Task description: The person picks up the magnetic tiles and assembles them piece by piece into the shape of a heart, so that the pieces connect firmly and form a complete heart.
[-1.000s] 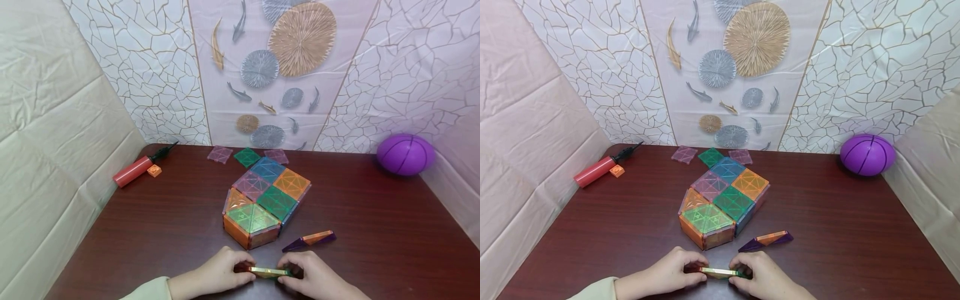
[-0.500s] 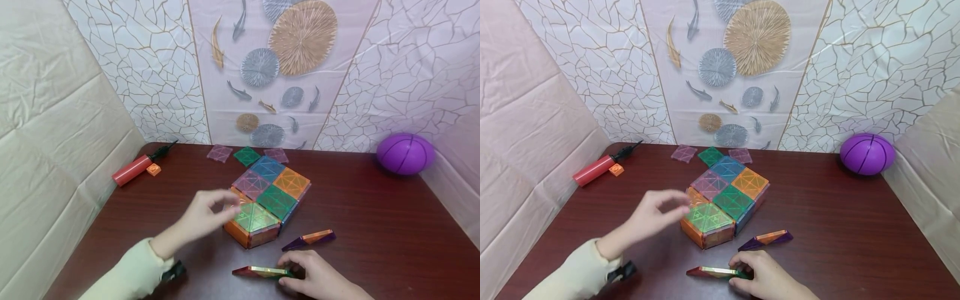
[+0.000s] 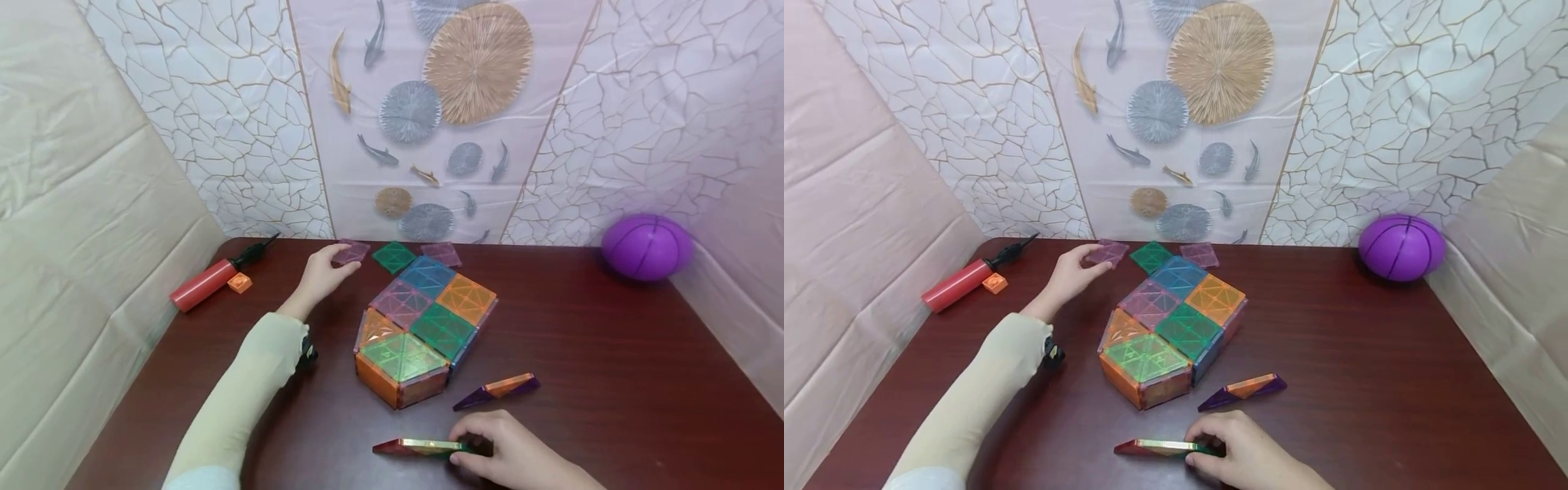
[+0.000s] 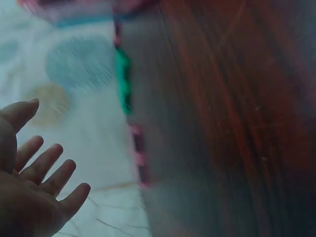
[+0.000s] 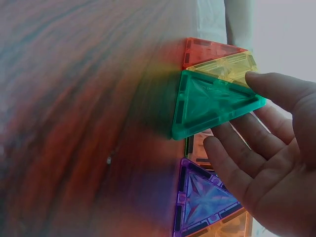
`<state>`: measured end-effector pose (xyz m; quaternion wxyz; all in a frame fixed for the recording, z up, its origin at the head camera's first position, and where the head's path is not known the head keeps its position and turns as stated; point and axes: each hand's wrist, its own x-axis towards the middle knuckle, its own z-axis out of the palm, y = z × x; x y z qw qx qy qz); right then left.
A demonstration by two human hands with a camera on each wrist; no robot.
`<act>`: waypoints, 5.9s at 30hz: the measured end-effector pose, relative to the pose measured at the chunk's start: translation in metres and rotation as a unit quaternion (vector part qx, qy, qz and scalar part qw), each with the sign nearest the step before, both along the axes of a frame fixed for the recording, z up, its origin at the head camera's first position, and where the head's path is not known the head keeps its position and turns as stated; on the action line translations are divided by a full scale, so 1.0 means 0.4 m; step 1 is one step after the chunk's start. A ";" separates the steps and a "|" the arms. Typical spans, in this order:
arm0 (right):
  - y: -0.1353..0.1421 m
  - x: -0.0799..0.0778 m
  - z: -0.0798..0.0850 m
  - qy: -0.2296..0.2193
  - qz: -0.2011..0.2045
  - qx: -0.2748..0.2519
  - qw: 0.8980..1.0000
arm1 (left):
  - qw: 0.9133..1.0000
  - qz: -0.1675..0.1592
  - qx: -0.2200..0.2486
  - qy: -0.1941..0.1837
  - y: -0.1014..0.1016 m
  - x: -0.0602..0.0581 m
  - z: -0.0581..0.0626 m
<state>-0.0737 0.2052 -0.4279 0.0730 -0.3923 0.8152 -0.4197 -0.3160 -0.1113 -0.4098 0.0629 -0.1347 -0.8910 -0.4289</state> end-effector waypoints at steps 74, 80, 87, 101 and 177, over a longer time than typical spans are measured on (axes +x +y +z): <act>-0.005 0.000 0.135 -0.156 -0.046 -0.226 0.960 | 0.941 -0.271 -0.029 0.199 0.132 0.492 0.151; -0.024 0.018 0.124 -0.219 -0.044 -0.271 0.936 | 0.938 -0.290 -0.030 0.187 0.158 0.541 0.118; -0.031 0.015 0.118 -0.242 -0.063 -0.275 0.928 | 0.940 -0.259 -0.054 0.214 0.172 0.564 0.087; 0.014 -0.020 0.125 -0.194 -0.111 -0.238 0.945 | 0.950 -0.311 0.021 -0.012 0.123 0.548 0.039; 0.161 -0.047 0.090 0.123 -0.297 0.032 0.946 | 0.827 -0.375 0.227 -0.352 0.213 0.534 -0.061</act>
